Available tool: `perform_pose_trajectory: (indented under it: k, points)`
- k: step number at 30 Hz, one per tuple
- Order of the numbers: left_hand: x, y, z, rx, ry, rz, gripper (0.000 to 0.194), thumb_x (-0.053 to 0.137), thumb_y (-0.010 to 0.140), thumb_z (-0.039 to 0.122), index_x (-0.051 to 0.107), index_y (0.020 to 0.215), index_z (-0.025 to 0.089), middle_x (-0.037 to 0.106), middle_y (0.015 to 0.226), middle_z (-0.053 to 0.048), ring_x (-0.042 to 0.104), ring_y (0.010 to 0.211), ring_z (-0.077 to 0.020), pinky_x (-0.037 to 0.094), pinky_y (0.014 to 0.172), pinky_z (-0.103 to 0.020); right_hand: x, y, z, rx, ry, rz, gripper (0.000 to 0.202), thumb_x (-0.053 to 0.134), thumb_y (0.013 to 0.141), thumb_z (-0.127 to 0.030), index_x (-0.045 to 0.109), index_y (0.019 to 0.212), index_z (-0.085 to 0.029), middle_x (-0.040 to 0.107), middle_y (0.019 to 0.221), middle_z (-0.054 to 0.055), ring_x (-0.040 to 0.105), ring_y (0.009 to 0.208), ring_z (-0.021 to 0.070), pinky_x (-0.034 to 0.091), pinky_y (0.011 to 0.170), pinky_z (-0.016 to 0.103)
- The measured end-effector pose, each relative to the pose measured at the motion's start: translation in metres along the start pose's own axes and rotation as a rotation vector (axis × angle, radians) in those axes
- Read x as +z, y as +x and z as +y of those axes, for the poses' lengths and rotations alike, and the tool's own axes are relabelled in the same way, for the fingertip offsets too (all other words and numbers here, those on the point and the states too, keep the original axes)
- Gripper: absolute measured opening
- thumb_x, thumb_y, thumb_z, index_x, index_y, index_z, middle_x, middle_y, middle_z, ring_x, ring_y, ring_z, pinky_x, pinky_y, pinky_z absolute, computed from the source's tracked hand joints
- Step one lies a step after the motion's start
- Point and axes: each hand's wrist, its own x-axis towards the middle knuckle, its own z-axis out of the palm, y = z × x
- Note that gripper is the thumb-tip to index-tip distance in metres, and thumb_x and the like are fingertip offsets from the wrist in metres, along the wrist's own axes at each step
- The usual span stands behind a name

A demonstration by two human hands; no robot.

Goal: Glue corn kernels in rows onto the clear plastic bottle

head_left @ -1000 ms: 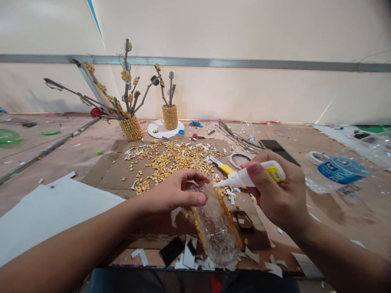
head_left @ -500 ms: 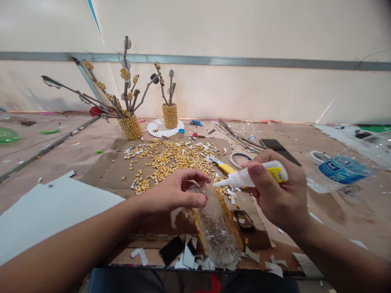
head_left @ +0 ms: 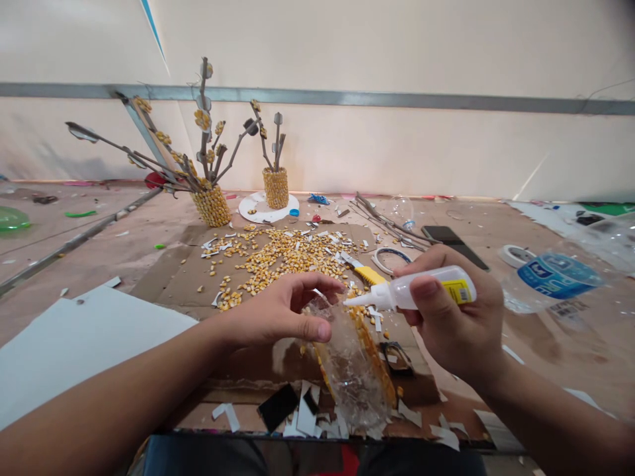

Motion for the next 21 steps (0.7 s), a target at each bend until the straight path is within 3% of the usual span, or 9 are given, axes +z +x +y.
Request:
perform_pose_trajectory:
  k: [14,21]
  points:
    - [-0.002,-0.002,0.002,0.061,-0.017,-0.013,0.079,0.101,0.066,0.051,0.072,0.134,0.023,0.073,0.127,-0.011,0.067,0.115,-0.0282,0.051,0.101,-0.040,-0.007,-0.014,0.012,-0.129,-0.044,-0.005,0.025,0.077,0.096,-0.052,0.076,0.099,-0.027,0.064,0.066,-0.001,0.050,0.043,0.0144,0.035,0.035,0.031]
    - [-0.002,-0.004,0.004,0.078,-0.032,-0.015,0.077,0.102,0.066,0.048,0.074,0.134,0.024,0.073,0.127,-0.010,0.066,0.117,-0.0276,0.052,0.098,-0.037,-0.006,-0.015,0.009,-0.191,-0.097,-0.030,0.028,0.078,0.094,-0.056,0.076,0.107,-0.031,0.070,0.074,0.001,0.060,0.049,0.0178,0.043,0.039,0.033]
